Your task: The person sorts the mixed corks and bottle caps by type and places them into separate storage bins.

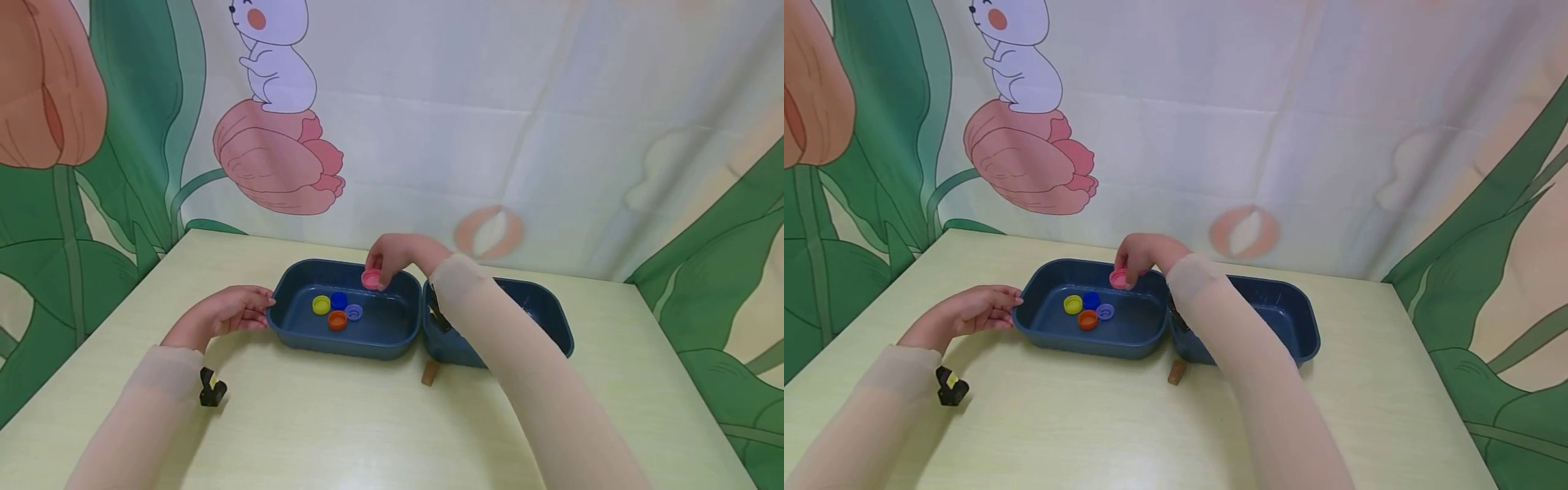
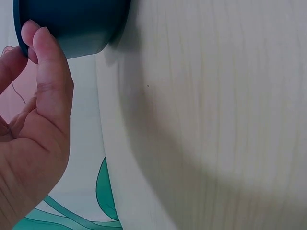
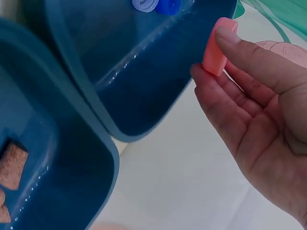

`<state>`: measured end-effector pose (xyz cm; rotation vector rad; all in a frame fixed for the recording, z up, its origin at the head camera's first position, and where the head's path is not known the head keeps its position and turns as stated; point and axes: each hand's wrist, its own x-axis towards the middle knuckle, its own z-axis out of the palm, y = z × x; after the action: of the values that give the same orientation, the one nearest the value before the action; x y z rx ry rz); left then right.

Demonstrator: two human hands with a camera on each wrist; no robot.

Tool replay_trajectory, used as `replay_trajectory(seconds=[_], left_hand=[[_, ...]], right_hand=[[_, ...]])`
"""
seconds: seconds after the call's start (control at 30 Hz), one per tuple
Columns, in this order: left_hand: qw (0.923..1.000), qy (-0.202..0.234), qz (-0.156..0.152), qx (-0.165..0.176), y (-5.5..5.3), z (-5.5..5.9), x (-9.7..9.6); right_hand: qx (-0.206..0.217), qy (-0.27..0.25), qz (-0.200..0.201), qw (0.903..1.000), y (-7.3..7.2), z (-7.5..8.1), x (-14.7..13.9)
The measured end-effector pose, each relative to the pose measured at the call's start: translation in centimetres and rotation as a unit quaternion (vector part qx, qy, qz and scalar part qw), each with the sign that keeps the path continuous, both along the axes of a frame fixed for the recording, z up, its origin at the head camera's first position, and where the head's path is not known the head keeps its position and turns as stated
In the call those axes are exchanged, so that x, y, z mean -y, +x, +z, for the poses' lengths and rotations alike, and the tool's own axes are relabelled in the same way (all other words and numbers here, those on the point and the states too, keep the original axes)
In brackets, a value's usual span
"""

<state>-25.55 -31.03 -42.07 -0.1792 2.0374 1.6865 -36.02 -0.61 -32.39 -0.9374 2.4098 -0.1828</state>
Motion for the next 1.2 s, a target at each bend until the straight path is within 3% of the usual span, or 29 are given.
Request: replay_trajectory(seconds=[0.33,0.53,0.8,0.97,1.2], left_hand=[[1.0,0.001,0.006,0.001,-0.1,-0.4,0.2],[1.0,0.002,0.007,0.001,-0.2,-0.5,0.3],[1.0,0.008,-0.002,-0.005,-0.2,-0.5,0.5],[0.9999,0.011,0.0,-0.006,-0.1,-0.5,0.4],[0.9999,0.011,0.0,-0.007,-0.1,-0.6,0.5]], right_hand=[[0.042,0.03,-0.051,0.9974,-0.1,-1.2,1.7],[0.032,0.047,-0.055,0.9969,-0.2,-2.4,2.3],[0.024,0.091,-0.102,0.9903,0.0,-3.0,3.1],[0.001,0.162,-0.11,0.9807,0.5,-3.0,4.3],[-0.007,0.261,-0.14,0.9552,1.4,-2.9,5.9]])
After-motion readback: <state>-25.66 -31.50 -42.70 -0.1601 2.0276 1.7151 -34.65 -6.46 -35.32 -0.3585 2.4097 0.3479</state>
